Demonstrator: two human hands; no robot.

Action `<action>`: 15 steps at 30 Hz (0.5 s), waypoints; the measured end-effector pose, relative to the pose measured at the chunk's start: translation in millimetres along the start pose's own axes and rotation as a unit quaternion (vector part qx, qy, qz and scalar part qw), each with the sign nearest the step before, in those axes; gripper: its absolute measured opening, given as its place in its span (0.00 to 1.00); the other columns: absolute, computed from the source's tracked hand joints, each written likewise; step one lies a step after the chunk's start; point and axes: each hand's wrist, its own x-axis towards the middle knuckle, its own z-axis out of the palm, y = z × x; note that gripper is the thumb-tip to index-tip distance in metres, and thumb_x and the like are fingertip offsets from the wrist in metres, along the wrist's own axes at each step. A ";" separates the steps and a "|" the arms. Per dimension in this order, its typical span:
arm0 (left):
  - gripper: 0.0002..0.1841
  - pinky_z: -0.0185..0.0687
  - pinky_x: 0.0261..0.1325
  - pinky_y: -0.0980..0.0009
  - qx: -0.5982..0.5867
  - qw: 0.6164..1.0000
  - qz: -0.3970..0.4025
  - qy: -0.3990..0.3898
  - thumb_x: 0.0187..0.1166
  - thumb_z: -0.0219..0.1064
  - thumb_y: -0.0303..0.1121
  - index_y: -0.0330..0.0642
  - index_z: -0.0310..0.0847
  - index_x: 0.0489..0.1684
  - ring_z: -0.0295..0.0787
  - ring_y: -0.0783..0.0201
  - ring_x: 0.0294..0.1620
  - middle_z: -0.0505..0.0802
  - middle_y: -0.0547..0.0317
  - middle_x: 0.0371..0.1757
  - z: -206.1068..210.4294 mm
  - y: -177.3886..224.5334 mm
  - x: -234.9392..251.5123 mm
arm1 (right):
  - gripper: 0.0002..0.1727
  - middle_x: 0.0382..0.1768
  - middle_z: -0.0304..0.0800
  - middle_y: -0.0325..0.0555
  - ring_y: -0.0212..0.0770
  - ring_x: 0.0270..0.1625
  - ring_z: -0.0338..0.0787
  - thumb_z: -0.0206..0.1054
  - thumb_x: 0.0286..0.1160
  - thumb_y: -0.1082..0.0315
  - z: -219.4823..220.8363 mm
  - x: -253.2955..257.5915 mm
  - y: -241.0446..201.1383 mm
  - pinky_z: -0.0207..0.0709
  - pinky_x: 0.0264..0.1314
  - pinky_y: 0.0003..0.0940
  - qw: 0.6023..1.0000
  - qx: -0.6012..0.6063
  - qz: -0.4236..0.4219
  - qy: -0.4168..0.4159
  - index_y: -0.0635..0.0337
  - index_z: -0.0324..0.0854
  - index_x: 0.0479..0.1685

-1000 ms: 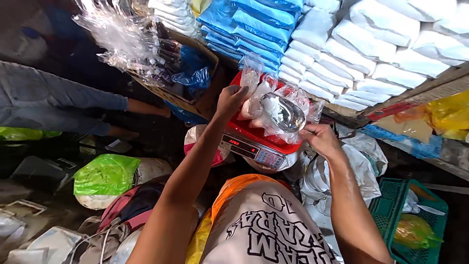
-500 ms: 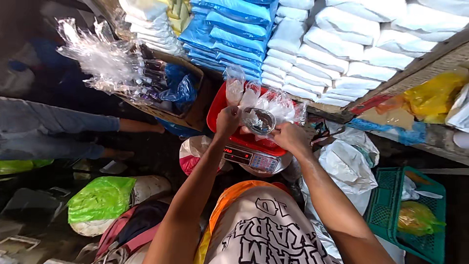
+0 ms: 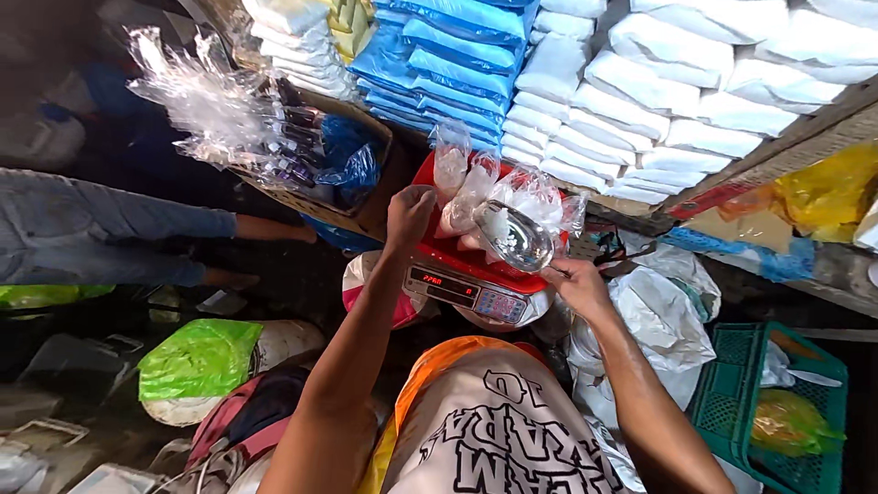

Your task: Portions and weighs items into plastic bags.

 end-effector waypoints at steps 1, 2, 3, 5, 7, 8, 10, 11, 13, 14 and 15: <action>0.17 0.88 0.56 0.57 -0.013 1.000 -0.004 0.004 0.87 0.58 0.42 0.40 0.88 0.57 0.94 0.61 0.51 0.96 0.55 0.52 -4.9 2.5 0.2 | 0.14 0.31 0.92 0.45 0.44 0.33 0.88 0.68 0.85 0.56 0.2 0.4 1.9 0.80 0.38 0.56 1.000 0.010 0.000 0.002 0.53 0.92 0.36; 0.16 0.89 0.55 0.58 -0.025 1.000 -0.005 0.007 0.87 0.58 0.40 0.40 0.88 0.56 0.94 0.61 0.50 0.96 0.55 0.51 -8.0 4.3 0.2 | 0.13 0.32 0.92 0.45 0.44 0.33 0.89 0.67 0.85 0.56 0.8 0.5 2.0 0.80 0.37 0.57 1.000 0.013 0.003 0.002 0.52 0.93 0.37; 0.16 0.89 0.53 0.59 -0.032 0.999 -0.005 0.011 0.87 0.58 0.39 0.40 0.88 0.55 0.94 0.62 0.49 0.96 0.55 0.50 -9.8 5.3 1.3 | 0.13 0.33 0.93 0.46 0.44 0.32 0.89 0.67 0.85 0.56 1.0 -0.2 0.7 0.81 0.36 0.55 1.000 0.017 0.003 0.002 0.51 0.93 0.39; 0.15 0.89 0.51 0.60 -0.042 0.999 -0.003 0.016 0.87 0.58 0.39 0.40 0.88 0.55 0.94 0.62 0.48 0.96 0.56 0.49 -13.8 7.7 2.2 | 0.12 0.32 0.92 0.45 0.42 0.30 0.87 0.66 0.86 0.57 -0.9 -3.8 -2.9 0.80 0.33 0.51 0.999 0.036 -0.014 0.006 0.51 0.93 0.41; 0.16 0.90 0.51 0.62 -0.049 0.999 0.003 0.018 0.88 0.58 0.39 0.40 0.89 0.54 0.94 0.62 0.48 0.97 0.56 0.48 -19.8 11.8 1.1 | 0.11 0.30 0.91 0.44 0.38 0.27 0.85 0.67 0.85 0.59 -3.5 -6.5 -1.7 0.79 0.31 0.45 0.998 0.058 -0.036 0.017 0.53 0.93 0.39; 0.16 0.90 0.51 0.62 -0.053 0.998 0.004 0.019 0.88 0.58 0.40 0.40 0.89 0.54 0.95 0.62 0.47 0.97 0.56 0.47 -21.7 12.3 0.5 | 0.11 0.29 0.91 0.43 0.38 0.26 0.84 0.68 0.84 0.60 -4.1 -6.6 -0.1 0.78 0.31 0.44 0.997 0.064 -0.037 0.023 0.53 0.93 0.39; 0.15 0.91 0.50 0.64 -0.054 0.998 0.003 0.028 0.89 0.59 0.40 0.40 0.89 0.51 0.95 0.63 0.45 0.97 0.58 0.44 -20.8 11.6 -0.5 | 0.11 0.31 0.92 0.44 0.40 0.28 0.86 0.68 0.84 0.59 -4.4 -6.6 0.3 0.80 0.32 0.48 0.998 0.055 -0.023 0.029 0.52 0.94 0.42; 0.15 0.91 0.48 0.65 -0.045 0.998 0.004 0.032 0.90 0.60 0.40 0.40 0.90 0.49 0.95 0.65 0.43 0.98 0.59 0.42 -18.5 11.8 -1.0 | 0.11 0.33 0.93 0.45 0.41 0.30 0.88 0.67 0.85 0.58 -4.8 -6.8 -1.2 0.81 0.34 0.49 0.998 0.052 -0.017 0.029 0.51 0.94 0.44; 0.13 0.91 0.46 0.66 -0.011 0.999 0.005 0.037 0.90 0.59 0.38 0.41 0.90 0.47 0.95 0.68 0.40 0.97 0.60 0.39 -15.8 14.5 -1.9 | 0.11 0.34 0.93 0.44 0.40 0.31 0.88 0.67 0.85 0.59 -9.7 -6.8 -4.3 0.82 0.35 0.48 0.998 0.055 -0.026 0.025 0.51 0.94 0.45; 0.13 0.90 0.46 0.66 0.006 0.999 0.007 0.036 0.90 0.59 0.37 0.42 0.90 0.46 0.94 0.68 0.37 0.96 0.61 0.37 -15.0 15.3 -2.9 | 0.11 0.33 0.93 0.43 0.38 0.29 0.86 0.67 0.85 0.60 -14.0 -8.0 -3.6 0.81 0.34 0.45 0.997 0.060 -0.037 0.025 0.52 0.93 0.43; 0.13 0.90 0.46 0.66 0.021 0.999 0.009 0.032 0.89 0.60 0.37 0.42 0.90 0.46 0.93 0.68 0.36 0.96 0.62 0.36 -13.6 14.7 -3.4 | 0.10 0.30 0.92 0.41 0.37 0.27 0.85 0.67 0.85 0.60 -19.1 -10.2 -1.3 0.80 0.32 0.43 0.997 0.060 -0.045 0.026 0.52 0.93 0.40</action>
